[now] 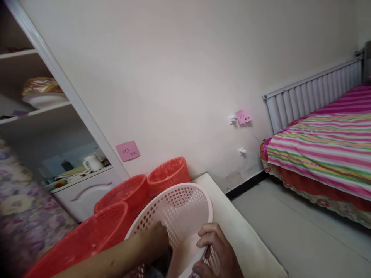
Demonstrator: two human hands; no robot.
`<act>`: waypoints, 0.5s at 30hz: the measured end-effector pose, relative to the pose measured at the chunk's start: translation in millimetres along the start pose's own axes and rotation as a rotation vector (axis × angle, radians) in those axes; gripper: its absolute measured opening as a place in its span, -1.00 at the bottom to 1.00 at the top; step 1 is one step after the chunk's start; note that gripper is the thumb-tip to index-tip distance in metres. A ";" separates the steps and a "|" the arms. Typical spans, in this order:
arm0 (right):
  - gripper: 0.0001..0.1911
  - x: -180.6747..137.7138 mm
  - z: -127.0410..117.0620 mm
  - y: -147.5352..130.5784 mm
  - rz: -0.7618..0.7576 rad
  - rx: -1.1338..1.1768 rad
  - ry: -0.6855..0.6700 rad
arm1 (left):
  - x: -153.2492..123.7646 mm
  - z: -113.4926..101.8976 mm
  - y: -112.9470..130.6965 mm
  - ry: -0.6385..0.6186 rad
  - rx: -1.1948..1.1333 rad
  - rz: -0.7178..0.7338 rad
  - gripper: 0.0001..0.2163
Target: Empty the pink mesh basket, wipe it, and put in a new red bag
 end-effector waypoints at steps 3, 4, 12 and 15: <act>-0.72 -7.2 5.9 5.3 -0.023 0.011 0.058 | 1.4 -31.0 -6.8 0.278 0.227 -0.034 -0.68; -0.67 -10.7 8.5 7.5 -0.041 0.025 0.089 | 4.0 -42.7 -7.6 0.322 0.275 -0.004 -0.70; -0.62 -31.4 6.9 3.4 0.024 0.050 -0.029 | 18.9 -40.5 -5.6 0.240 0.407 0.175 -0.76; -0.63 -32.5 3.1 -4.7 0.030 0.061 -0.073 | 19.2 -9.8 0.5 0.088 0.326 0.076 -0.82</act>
Point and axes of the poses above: each hand's wrist, its own x-axis towards the middle knuckle, its own z-axis out of the palm, y = z × x, the point moved 2 cm from there along x, towards the middle knuckle, and after that the axes turned 1 degree about z, right-handed, at the moved point
